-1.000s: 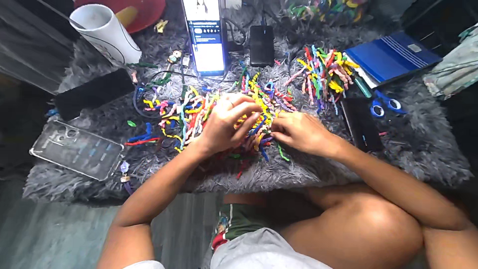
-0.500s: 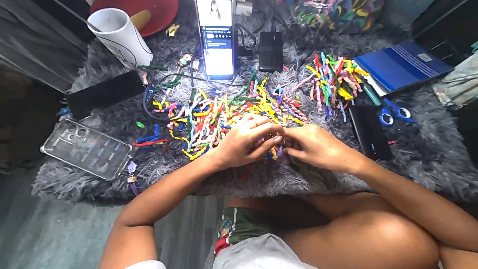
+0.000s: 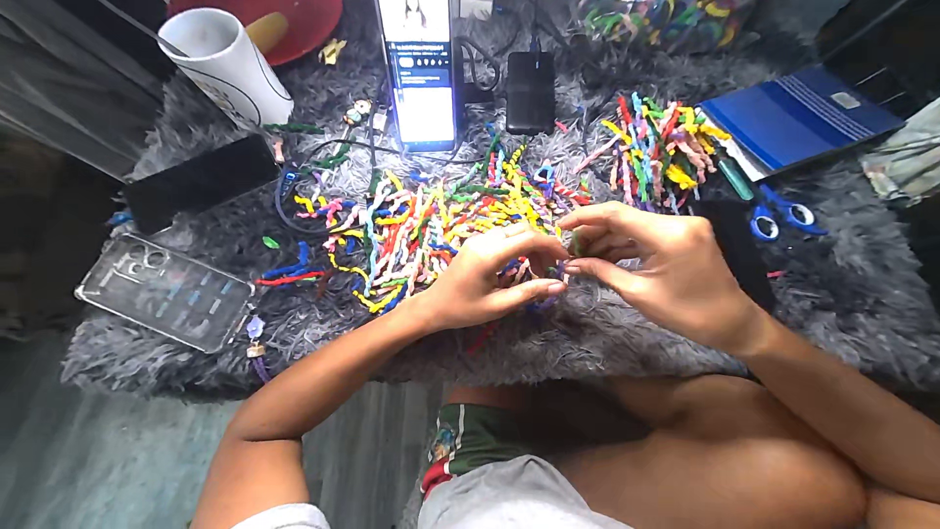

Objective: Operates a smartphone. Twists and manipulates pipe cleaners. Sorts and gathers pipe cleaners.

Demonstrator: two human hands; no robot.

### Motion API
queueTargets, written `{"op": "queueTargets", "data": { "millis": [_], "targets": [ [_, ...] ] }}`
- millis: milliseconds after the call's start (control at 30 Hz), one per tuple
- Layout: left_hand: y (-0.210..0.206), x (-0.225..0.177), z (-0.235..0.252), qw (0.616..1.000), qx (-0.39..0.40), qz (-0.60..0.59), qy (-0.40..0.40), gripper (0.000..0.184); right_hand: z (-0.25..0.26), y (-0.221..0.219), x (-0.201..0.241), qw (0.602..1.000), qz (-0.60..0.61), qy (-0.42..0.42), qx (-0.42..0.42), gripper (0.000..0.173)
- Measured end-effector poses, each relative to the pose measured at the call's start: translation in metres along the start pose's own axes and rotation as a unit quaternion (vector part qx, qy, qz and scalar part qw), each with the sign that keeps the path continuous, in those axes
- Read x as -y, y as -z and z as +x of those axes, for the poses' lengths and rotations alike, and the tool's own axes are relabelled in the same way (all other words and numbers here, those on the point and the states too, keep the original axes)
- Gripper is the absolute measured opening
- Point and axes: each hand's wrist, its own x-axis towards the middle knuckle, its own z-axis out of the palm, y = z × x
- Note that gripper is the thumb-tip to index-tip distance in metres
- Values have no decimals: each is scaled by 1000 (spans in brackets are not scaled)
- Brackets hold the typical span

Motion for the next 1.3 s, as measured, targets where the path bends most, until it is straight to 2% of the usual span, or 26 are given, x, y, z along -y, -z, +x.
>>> {"op": "queueTargets", "data": {
  "millis": [133, 267, 367, 467, 667, 767, 833, 933, 1000, 1100, 1167, 1300],
  "targets": [
    [1, -8, 3, 994, 35, -102, 10, 33, -2, 0, 19, 986, 140, 68, -61, 16],
    [-1, -10, -1, 977, 56, -205, -3, 10, -4, -7, 23, 974, 189, 110, -65, 7],
    [0, -11, -3, 963, 62, -261, -12, 15, -5, -7, 25, 974, 172, 129, -71, 6],
    [2, -16, -5, 965, 43, -260, -21, 17, -7, -3, 25, 982, 78, 147, -91, 10],
    [6, -19, -7, 988, 13, -145, -48, 20, -11, -3, 28, 983, 19, 159, -89, 13],
    [6, -22, -7, 994, -35, -15, -104, 17, -11, 1, 29, 986, 12, 139, -88, 19],
    [7, -21, -9, 969, -87, 155, -172, 16, -11, 3, 29, 990, 11, 117, -78, 22],
    [8, -19, -18, 895, -124, 348, -250, 11, -11, 3, 25, 997, 51, 57, -8, 26],
    [9, -19, -19, 868, -133, 392, -273, 12, -11, 3, 19, 982, 167, 8, 88, 34],
    [11, -19, -19, 859, -124, 413, -276, 15, -8, 3, 16, 915, 348, -47, 200, 36],
    [12, -19, -18, 862, -110, 406, -284, 15, -7, 2, 15, 896, 382, -56, 220, 34],
    [14, -17, -17, 871, -49, 388, -297, 16, -7, -4, 11, 917, 348, -27, 194, 36]
  ]
}}
